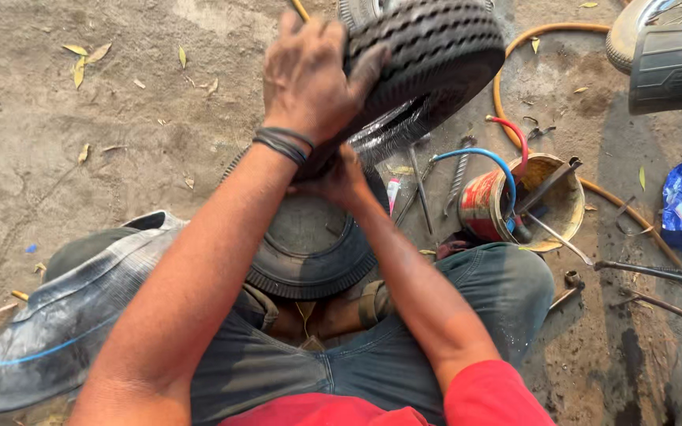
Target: The person sits on the ground, opens a box containing a new rubber inner tube, and inserts the tube into a small tire. They apply powder from a bottle into the tube, work the tube into the tire casing, and press and seat the tube inside the tire by hand.
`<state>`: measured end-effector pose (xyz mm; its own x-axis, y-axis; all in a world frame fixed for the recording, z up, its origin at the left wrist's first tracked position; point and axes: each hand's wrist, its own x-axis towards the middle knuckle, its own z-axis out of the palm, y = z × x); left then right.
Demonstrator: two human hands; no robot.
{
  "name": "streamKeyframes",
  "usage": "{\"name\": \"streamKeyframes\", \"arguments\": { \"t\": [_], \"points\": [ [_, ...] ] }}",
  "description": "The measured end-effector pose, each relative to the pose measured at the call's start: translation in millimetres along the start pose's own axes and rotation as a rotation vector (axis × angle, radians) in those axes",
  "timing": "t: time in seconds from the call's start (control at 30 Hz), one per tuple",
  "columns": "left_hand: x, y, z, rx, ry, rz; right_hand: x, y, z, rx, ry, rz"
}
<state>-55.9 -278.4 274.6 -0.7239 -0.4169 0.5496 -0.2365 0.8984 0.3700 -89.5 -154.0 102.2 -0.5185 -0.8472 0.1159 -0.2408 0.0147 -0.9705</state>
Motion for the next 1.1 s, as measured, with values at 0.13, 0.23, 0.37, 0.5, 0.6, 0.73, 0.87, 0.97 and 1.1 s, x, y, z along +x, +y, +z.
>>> {"name": "streamKeyframes", "arguments": {
  "t": [0.13,0.23,0.37,0.5,0.6,0.73,0.87,0.97,1.1],
  "points": [
    [1.2,-11.7,-18.5,-0.133,0.052,0.069,0.9,11.3,-3.1,0.482,0.009,0.063],
    [-5.1,-17.1,-29.8,-0.117,-0.016,0.007,-3.1,5.6,8.9,0.542,0.106,0.087],
    [-8.1,-20.3,-21.9,-0.09,0.018,0.028,-3.7,-9.9,27.9,0.163,0.007,-0.08],
    [-11.1,-30.8,-19.0,-0.152,0.093,0.073,-0.7,-11.4,13.9,0.478,0.034,0.113],
    [-13.4,-32.8,-26.9,-0.154,0.053,0.055,-4.2,-4.2,16.5,0.209,-0.047,0.22],
    [-10.7,-26.2,-34.4,-0.134,0.033,0.004,-4.3,4.8,26.3,0.206,-0.021,-0.096],
    [-13.5,-37.3,-30.3,-0.158,0.055,0.037,-6.7,3.2,21.3,0.614,-0.004,0.065],
    [-18.1,-54.7,-23.8,-0.136,-0.123,-0.105,-12.3,-13.9,29.7,0.663,-0.061,0.084],
    [-2.8,-67.5,-35.7,-0.054,-0.402,-0.205,-2.0,-57.9,42.6,1.011,0.221,0.29]
  ]
}}
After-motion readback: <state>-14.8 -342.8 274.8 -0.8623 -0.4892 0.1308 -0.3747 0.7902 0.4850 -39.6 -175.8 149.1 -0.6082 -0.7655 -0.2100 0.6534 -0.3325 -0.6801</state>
